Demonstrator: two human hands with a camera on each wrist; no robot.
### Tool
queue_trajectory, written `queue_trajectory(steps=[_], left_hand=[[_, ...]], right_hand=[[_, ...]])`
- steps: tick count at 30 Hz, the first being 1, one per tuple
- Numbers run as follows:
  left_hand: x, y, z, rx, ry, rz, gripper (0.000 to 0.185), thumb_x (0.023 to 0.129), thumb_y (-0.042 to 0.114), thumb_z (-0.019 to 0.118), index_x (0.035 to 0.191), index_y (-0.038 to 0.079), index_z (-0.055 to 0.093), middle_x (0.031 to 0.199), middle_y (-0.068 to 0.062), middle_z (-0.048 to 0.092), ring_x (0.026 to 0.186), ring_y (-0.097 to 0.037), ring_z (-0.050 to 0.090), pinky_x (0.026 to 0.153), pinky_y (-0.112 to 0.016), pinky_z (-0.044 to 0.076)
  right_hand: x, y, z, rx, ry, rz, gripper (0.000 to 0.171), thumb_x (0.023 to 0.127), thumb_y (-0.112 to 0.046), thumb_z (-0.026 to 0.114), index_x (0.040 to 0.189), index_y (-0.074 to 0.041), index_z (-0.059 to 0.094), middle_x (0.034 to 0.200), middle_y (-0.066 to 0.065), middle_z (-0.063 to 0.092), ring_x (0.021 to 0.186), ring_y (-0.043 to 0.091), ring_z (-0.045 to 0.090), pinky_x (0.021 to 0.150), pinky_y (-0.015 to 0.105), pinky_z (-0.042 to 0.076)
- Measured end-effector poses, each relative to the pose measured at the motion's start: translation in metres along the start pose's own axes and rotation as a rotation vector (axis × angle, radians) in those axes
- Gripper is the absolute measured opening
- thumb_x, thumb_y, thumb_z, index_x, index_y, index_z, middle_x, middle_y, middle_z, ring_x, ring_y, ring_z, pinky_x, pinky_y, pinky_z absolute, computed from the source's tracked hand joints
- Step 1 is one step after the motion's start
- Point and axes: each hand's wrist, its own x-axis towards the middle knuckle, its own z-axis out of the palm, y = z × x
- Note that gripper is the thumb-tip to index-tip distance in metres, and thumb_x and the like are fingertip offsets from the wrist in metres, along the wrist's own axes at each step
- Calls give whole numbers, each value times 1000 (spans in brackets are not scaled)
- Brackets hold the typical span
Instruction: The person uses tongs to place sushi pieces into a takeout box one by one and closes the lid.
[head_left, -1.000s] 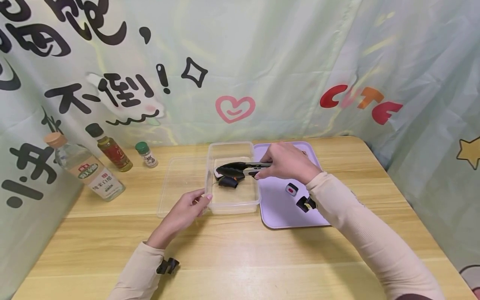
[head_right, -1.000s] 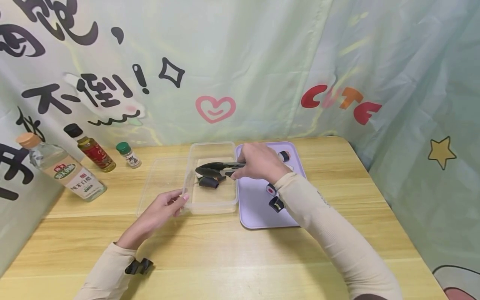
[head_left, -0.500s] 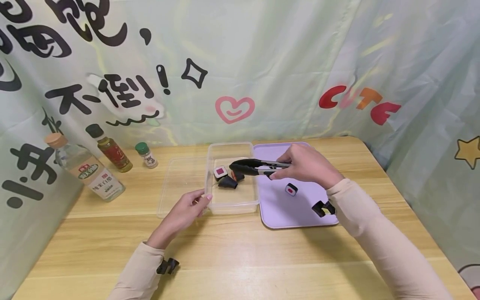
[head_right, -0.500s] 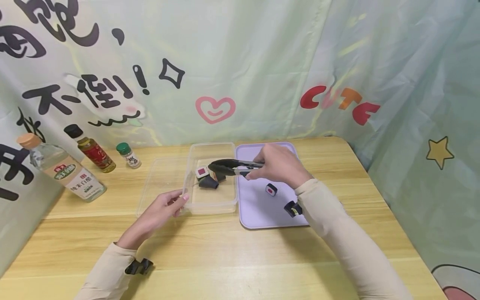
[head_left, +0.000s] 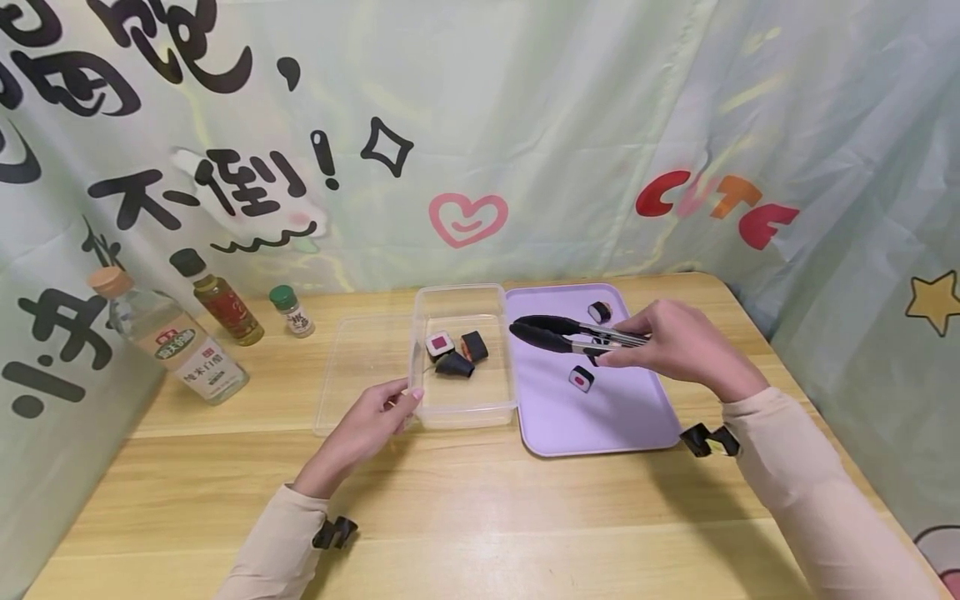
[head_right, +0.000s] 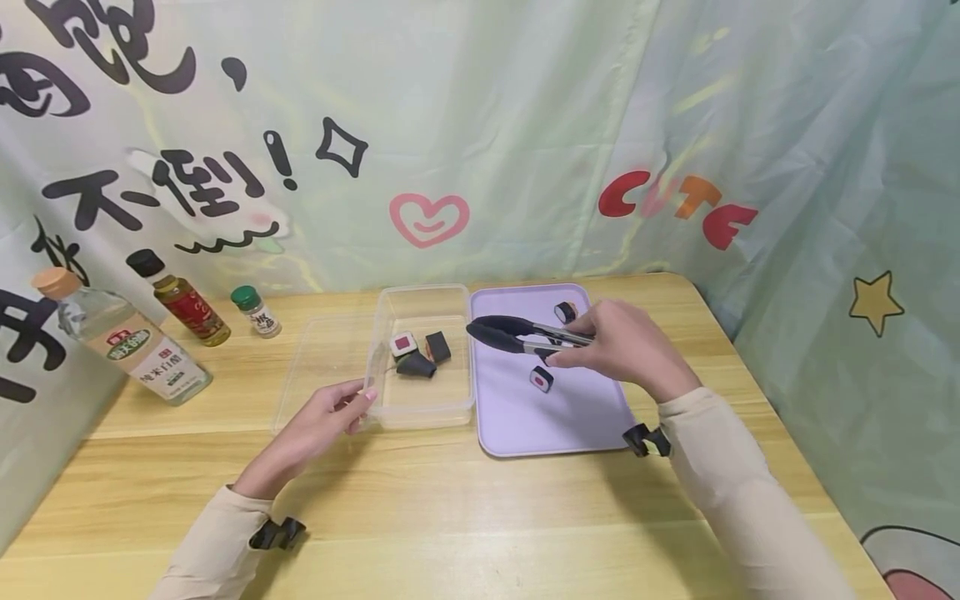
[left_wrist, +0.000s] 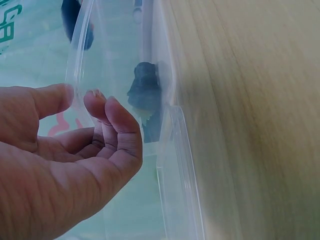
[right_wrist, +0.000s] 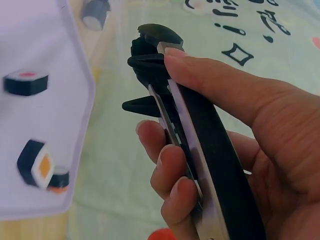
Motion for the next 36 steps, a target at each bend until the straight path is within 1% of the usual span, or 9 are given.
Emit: queue_trajectory(steps=[2, 4, 9, 12, 14, 18, 24, 31, 36], left_hand=[[0, 0, 0, 2, 0, 0, 42, 107, 26, 52, 138, -2, 57, 80, -10, 54, 68, -19, 47, 50, -24, 35], [0, 0, 0, 0, -1, -2, 42, 107, 26, 52, 139, -1, 57, 80, -11, 54, 68, -19, 47, 50, -24, 35], [0, 0, 0, -1, -4, -6, 43, 107, 27, 52, 140, -1, 56, 80, -12, 55, 69, -20, 47, 50, -24, 35], [0, 0, 0, 0, -4, -5, 44, 107, 27, 52, 141, -1, 55, 81, -12, 55, 69, -20, 48, 50, -24, 36], [0, -1, 0, 1, -2, -3, 44, 108, 27, 52, 142, -1, 54, 81, -12, 55, 69, -19, 47, 51, -24, 36], [0, -1, 0, 4, -1, 0, 45, 108, 27, 51, 142, -2, 54, 81, -12, 55, 69, -19, 47, 51, -24, 36], [-1, -1, 0, 0, -4, 4, 43, 108, 27, 51, 140, -2, 56, 79, -12, 54, 68, -18, 47, 50, -24, 35], [0, -1, 0, 2, -5, 14, 43, 108, 27, 52, 139, -1, 57, 78, -10, 54, 68, -18, 46, 50, -24, 34], [0, -1, -1, 8, -5, 15, 42, 108, 27, 52, 138, -1, 57, 79, -12, 54, 68, -18, 47, 50, -24, 35]], right_hand=[[-6, 6, 0, 0, 10, 4, 55, 75, -44, 89, 111, -5, 78, 97, 8, 76, 69, 16, 51, 61, 32, 38], [-11, 13, 1, 4, 5, 9, 53, 74, -45, 89, 110, -6, 79, 86, 3, 74, 63, 16, 45, 57, 31, 34], [-22, 26, 4, 14, -5, 28, 53, 73, -48, 89, 108, -8, 81, 72, -6, 66, 58, 14, 38, 51, 30, 29], [-27, 33, 7, 18, -13, 43, 52, 72, -50, 89, 106, -11, 81, 65, -8, 59, 56, 13, 34, 50, 30, 28], [-31, 37, 9, 22, -18, 59, 56, 71, -51, 89, 108, -10, 81, 62, -8, 56, 56, 13, 33, 50, 30, 27], [-37, 44, 15, 24, -16, 82, 60, 70, -50, 89, 111, -7, 79, 63, -7, 56, 58, 14, 35, 50, 30, 27], [-43, 54, 20, 30, -9, 101, 53, 72, -45, 90, 108, -8, 81, 64, -7, 56, 60, 14, 38, 53, 29, 28], [-49, 62, 25, 30, -11, 121, 55, 71, -46, 90, 109, -7, 80, 61, -7, 49, 61, 14, 37, 53, 29, 28], [-51, 66, 29, 33, -18, 131, 56, 71, -47, 90, 110, -6, 80, 68, -6, 58, 65, 16, 42, 55, 30, 30]])
